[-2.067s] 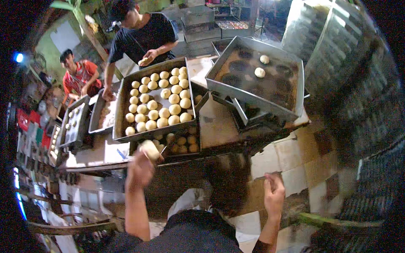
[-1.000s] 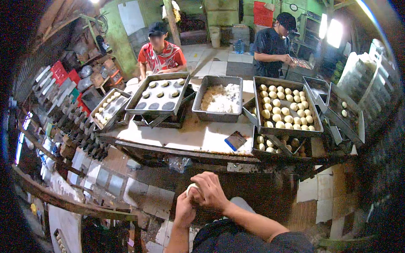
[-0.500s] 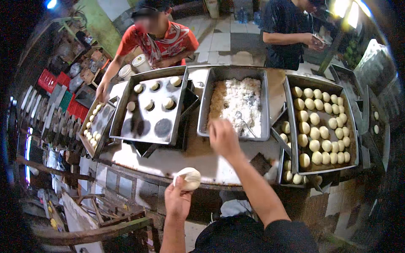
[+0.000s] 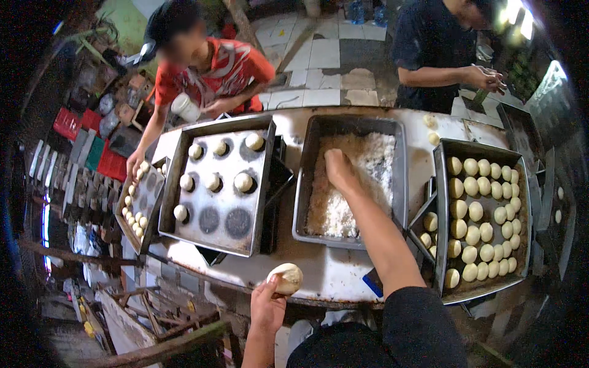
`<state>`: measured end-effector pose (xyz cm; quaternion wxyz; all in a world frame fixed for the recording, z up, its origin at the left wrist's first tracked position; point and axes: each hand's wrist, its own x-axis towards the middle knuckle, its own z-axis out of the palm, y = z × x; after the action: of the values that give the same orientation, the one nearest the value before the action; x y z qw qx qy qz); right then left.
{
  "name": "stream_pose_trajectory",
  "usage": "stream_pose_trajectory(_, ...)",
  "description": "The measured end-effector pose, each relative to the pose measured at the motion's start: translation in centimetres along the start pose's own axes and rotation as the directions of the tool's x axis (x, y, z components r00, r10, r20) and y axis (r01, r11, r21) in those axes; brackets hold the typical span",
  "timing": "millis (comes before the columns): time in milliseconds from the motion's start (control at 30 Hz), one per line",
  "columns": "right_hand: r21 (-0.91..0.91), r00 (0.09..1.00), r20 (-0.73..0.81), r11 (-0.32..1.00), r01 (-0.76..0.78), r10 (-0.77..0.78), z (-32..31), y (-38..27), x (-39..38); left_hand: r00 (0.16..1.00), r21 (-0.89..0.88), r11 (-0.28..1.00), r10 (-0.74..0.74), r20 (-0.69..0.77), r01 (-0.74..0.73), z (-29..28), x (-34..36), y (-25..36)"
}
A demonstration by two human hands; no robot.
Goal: Filling dough balls with a white substance and arranging them on metal baking trays.
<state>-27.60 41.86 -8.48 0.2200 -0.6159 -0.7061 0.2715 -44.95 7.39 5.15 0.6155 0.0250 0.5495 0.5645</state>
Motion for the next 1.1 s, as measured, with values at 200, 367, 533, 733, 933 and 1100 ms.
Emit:
stream_pose_trajectory(200,0.448,0.997,0.079,0.894,-0.019,-0.018,-9.2,-8.2,-14.8,0.981,0.088,0.99,0.094,0.171,-0.11,0.9,0.3,-0.7)
stream_pose_trajectory(367,0.404,0.924,-0.157,0.831,0.383,-0.349,-8.3,-10.5,-31.5,0.96,0.069,0.997,0.019,0.279,-0.04,0.8,-2.5,-4.4)
stream_pose_trajectory(533,0.006,0.899,-0.11,0.904,0.427,-0.424,-6.3,-9.9,-47.1,0.95,0.175,0.984,-0.081,0.302,0.028,-2.9,-9.7,-11.6)
stream_pose_trajectory(733,-0.107,0.974,-0.028,0.97,0.219,-0.223,-7.8,-6.7,-64.7,0.8,0.215,0.941,-0.334,0.499,0.26,-7.3,-19.0,-20.7)
stream_pose_trajectory(933,0.188,0.923,-0.38,0.973,0.134,-0.053,-18.2,-4.4,-78.3,0.681,0.459,0.886,-0.375,0.629,0.065,-4.3,-33.7,-24.8)
stream_pose_trajectory(1100,0.599,0.818,-0.561,0.744,0.298,0.124,-25.8,-1.0,-85.9,0.311,0.356,0.707,-0.199,0.929,-0.612,-0.4,-43.0,-29.0)
